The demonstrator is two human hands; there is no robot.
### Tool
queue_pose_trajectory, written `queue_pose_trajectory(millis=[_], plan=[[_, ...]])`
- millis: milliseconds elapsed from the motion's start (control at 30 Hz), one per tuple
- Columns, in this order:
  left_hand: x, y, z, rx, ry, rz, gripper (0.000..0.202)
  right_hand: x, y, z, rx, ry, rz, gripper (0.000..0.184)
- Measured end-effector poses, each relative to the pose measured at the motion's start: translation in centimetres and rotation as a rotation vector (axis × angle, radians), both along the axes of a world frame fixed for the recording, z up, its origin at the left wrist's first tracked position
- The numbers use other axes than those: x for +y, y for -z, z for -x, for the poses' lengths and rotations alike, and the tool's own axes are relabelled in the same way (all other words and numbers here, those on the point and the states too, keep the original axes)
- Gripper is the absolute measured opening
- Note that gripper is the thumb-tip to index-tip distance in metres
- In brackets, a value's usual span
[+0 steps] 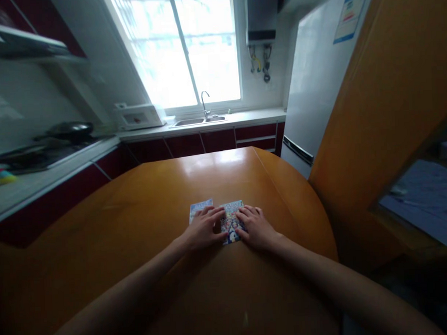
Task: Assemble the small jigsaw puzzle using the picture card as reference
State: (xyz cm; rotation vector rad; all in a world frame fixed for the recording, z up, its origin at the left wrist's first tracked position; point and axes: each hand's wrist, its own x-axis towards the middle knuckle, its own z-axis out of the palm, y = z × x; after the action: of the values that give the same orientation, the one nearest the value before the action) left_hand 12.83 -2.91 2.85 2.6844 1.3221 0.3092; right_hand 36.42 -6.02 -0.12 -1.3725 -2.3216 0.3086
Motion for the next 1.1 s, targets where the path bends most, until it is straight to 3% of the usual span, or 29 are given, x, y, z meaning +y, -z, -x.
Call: queue_pose_trajectory(millis=[200,567,733,800,867,1000,1100], plan=[[0.6,0.2,-2.5,0.019,0.041,-0.019,0.060,0.5,0.5,-2.4,-0.014,0.040,0.020,0.054],[5.8,0.9,-13.7,-0.017,0.197,-0.072,0.056,3.6,0.1,-13.0,-0.051,0.174,0.034,0.051],[7.0,0.6,-16.1,-0.051,0.215,-0.115,0.059,4.8,-0.7,-14.8,-0.045,0.219,0.026,0.046],[7.2,-0.1,-15.2,-0.087,0.189,-0.139,0.057,5.0,-1.4,-14.5,-0.022,0.260,0.001,0.043],[7.3,-1.0,-12.6,-0.123,0.152,-0.158,0.052,4.8,-2.2,-13.2,0.016,0.314,-0.035,0.038],[6.6,-2.0,-2.8,-0.138,0.096,-0.149,0.043,3.3,-3.4,-7.7,0.078,0.319,-0.074,0.031],[5.0,-1.2,4.6,-0.064,0.067,-0.119,0.048,1.5,-3.5,-2.1,0.088,0.202,-0.069,0.027]])
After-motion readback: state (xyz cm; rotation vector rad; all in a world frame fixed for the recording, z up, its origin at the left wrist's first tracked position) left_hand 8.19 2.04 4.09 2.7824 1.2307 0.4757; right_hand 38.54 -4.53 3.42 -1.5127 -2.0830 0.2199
